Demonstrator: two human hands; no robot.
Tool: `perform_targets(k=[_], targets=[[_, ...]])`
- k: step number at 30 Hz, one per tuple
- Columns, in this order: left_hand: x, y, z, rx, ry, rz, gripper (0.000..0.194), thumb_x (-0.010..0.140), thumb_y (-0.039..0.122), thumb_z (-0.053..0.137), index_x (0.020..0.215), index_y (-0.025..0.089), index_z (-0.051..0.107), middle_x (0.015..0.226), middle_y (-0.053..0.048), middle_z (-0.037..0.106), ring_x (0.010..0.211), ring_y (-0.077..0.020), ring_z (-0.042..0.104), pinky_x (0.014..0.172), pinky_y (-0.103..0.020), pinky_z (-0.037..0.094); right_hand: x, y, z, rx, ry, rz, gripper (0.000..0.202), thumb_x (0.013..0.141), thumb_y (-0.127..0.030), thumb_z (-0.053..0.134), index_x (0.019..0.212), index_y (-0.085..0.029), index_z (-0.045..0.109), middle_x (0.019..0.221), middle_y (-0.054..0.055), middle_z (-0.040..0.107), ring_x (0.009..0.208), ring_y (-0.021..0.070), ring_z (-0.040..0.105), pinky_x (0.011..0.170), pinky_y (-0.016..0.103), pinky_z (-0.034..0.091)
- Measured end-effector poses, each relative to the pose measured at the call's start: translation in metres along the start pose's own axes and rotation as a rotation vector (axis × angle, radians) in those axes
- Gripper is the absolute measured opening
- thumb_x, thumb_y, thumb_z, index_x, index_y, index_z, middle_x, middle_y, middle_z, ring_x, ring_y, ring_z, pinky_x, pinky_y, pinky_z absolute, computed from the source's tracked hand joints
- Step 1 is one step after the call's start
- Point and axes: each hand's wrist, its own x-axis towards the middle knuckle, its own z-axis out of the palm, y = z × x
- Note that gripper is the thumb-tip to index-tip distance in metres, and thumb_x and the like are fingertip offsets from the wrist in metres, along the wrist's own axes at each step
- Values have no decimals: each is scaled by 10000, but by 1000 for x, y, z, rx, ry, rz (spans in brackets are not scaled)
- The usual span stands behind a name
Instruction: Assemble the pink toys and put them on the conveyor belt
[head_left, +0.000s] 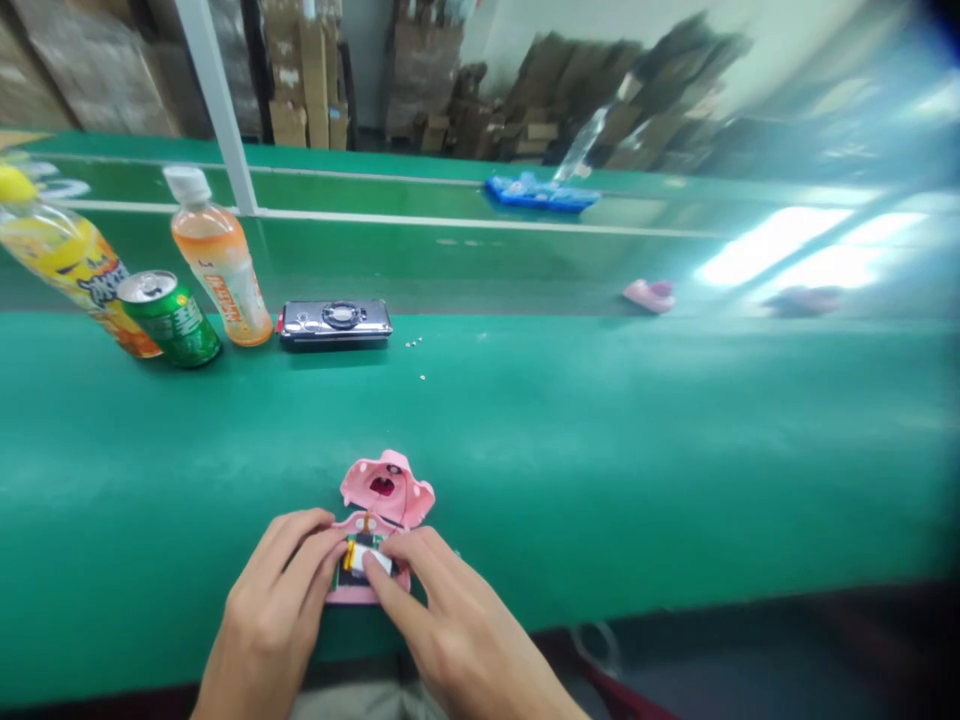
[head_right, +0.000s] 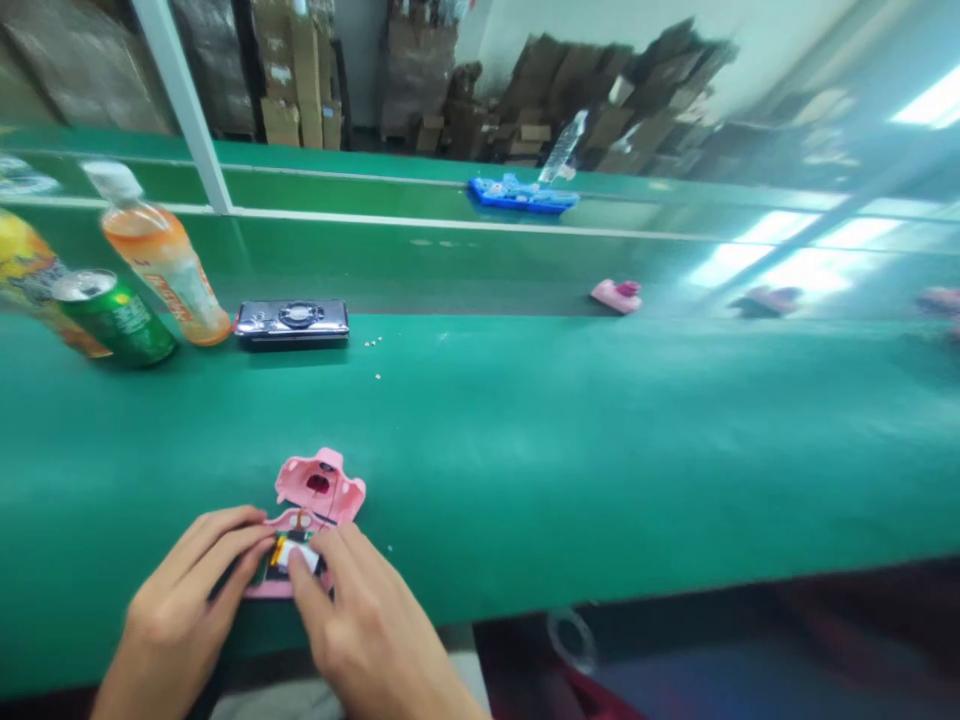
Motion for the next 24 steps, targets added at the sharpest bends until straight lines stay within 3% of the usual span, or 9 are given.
perform_targets(k=[6,9,12,15,18,24], targets=[[-1,-1,-3,28,-29,27,158,1043,133,505,1104,148,650,1134,-96,692,1087,-167,646,1013,-247,532,3,-2,1,18,-24,1,289,1046,-85,406,1095,-79,691,1051,133,655,936,218,603,844,325,578],[-6,-8,-9,24,-151,80,249,1022,229,562,1258,165,611,1261,-114,690,1198,-233,616,996,-314,581,3,0,1,18,-77,10,266,1042,-109,448,1174,-97,678,1119,138,637,989,229,594,872,336,573],[-13,-18,-13,27,-270,125,415,1009,297,579,1405,177,536,1363,-139,646,1273,-281,585,999,-366,600,-1,2,2,-25,-135,58,319,1030,-170,515,1324,-152,639,1054,115,622,902,228,570,786,350,570],[-18,-23,-15,19,-317,105,411,1016,241,554,1426,213,528,1385,-146,606,1290,-280,579,1023,-393,589,-10,1,9,-71,-56,115,392,1018,-144,518,1382,-243,627,917,70,576,790,205,517,677,324,519],[-20,-20,-15,14,-315,86,411,1017,185,537,1427,210,529,1383,-155,576,1302,-276,566,1043,-400,573,-18,-4,17,-107,73,210,359,1031,-156,526,1322,-301,677,824,36,503,750,186,465,632,283,447],[-18,-13,-16,13,-276,99,417,1011,149,544,1423,209,544,1366,-155,573,1295,-274,562,1022,-386,581,-22,-9,22,-113,200,254,256,1038,-179,543,1189,-226,745,746,15,434,698,172,407,591,272,369]])
